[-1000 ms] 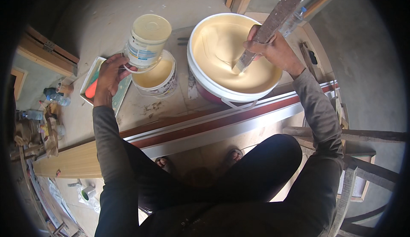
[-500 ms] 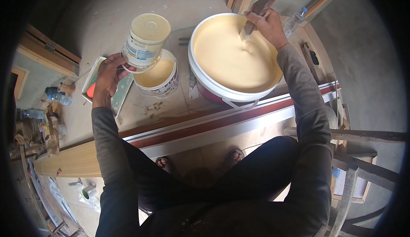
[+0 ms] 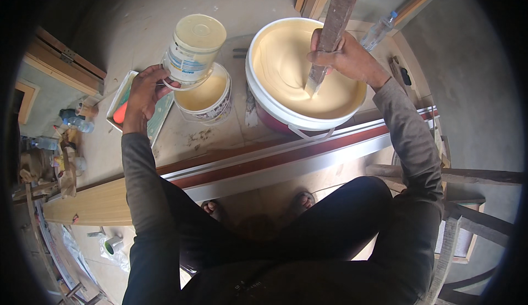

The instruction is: The person sits on the floor and stirs a thick yellow liquid in a large bucket using a flat tool. They then pour the liquid from a smaller bucket into the large bucket and continue stirring. Finally, they scoop some of the mixture from the large bucket into the smaller bucket.

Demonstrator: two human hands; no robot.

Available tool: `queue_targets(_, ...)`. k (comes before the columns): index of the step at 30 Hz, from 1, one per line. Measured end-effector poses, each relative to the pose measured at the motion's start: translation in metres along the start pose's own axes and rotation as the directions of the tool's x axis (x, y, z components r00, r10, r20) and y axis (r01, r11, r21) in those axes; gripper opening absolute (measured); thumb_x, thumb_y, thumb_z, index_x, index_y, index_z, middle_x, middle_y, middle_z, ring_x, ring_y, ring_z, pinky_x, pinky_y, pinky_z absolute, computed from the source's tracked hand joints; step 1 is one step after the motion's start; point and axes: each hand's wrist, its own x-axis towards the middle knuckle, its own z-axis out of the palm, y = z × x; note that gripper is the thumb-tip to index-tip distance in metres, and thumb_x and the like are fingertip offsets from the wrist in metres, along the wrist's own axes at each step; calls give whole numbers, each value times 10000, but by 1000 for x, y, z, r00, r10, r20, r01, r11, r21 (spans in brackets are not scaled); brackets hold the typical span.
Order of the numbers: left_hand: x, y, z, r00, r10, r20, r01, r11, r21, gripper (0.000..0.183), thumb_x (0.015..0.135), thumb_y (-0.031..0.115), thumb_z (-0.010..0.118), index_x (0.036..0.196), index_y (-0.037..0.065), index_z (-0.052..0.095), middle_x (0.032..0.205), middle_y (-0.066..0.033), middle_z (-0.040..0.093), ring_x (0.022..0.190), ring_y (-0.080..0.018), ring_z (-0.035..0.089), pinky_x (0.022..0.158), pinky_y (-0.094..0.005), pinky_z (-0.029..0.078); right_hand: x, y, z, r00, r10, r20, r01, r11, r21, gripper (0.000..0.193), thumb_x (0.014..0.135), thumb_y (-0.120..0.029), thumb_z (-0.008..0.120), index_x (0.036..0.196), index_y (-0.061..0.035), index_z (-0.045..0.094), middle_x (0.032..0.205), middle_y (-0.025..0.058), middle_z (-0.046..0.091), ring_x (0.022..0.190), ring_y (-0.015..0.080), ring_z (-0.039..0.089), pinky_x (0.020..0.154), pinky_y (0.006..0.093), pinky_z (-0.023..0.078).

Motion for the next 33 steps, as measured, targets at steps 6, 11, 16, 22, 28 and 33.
queue_targets(6, 1, 2, 1, 999, 18, 42, -19, 1000, 6, 241, 889, 87, 618, 1090, -45, 596, 883, -128, 697, 754, -192, 724, 688, -243, 619, -37, -23, -1, 986, -152, -62, 146, 985, -89, 147, 853, -133, 715, 862, -53, 592, 756, -6, 595, 713, 82, 570, 647, 272, 440)
queue_targets(11, 2, 1, 3, 1000, 5, 6, -5, 1000, -23, 247, 893, 92, 619, 1097, -44, 595, 882, -130, 697, 759, -194, 725, 684, -236, 616, -14, -38, 17, 994, -91, 68, 94, 995, -41, 160, 837, -151, 721, 881, -52, 604, 794, 24, 618, 791, 126, 590, 740, 302, 451)
queue_targets(16, 7, 3, 9, 999, 10, 46, -10, 1000, 1, 276, 889, 84, 632, 1121, -55, 580, 893, -139, 696, 758, -204, 729, 677, -239, 618, 23, -19, 42, 981, -177, 73, 183, 979, -87, 212, 849, -231, 705, 950, -56, 641, 849, 68, 662, 827, 200, 626, 798, 351, 481)
queue_targets(22, 4, 6, 17, 999, 42, 32, -42, 999, -13, 286, 888, 85, 637, 1125, -62, 573, 885, -142, 692, 760, -205, 728, 671, -240, 619, 67, -11, 47, 958, -288, -2, 278, 926, -254, 293, 854, -280, 699, 1005, -32, 657, 889, 142, 693, 840, 278, 661, 822, 393, 502)
queue_targets(28, 1, 10, 23, 998, 10, 60, -10, 1000, -6, 238, 900, 119, 650, 1090, -12, 596, 845, -84, 664, 793, -205, 725, 757, -269, 607, 76, 45, -12, 957, -239, -165, 184, 939, -290, 293, 860, -269, 688, 999, -14, 654, 816, 123, 681, 778, 230, 668, 736, 368, 524)
queue_targets(33, 7, 3, 7, 999, 16, 35, -15, 1000, -20, 232, 902, 116, 643, 1090, -9, 588, 840, -78, 657, 792, -201, 724, 748, -265, 600, 10, 57, -57, 951, 24, -308, -61, 992, -111, 234, 861, -257, 709, 916, -49, 619, 805, 36, 642, 735, 120, 635, 592, 271, 508)
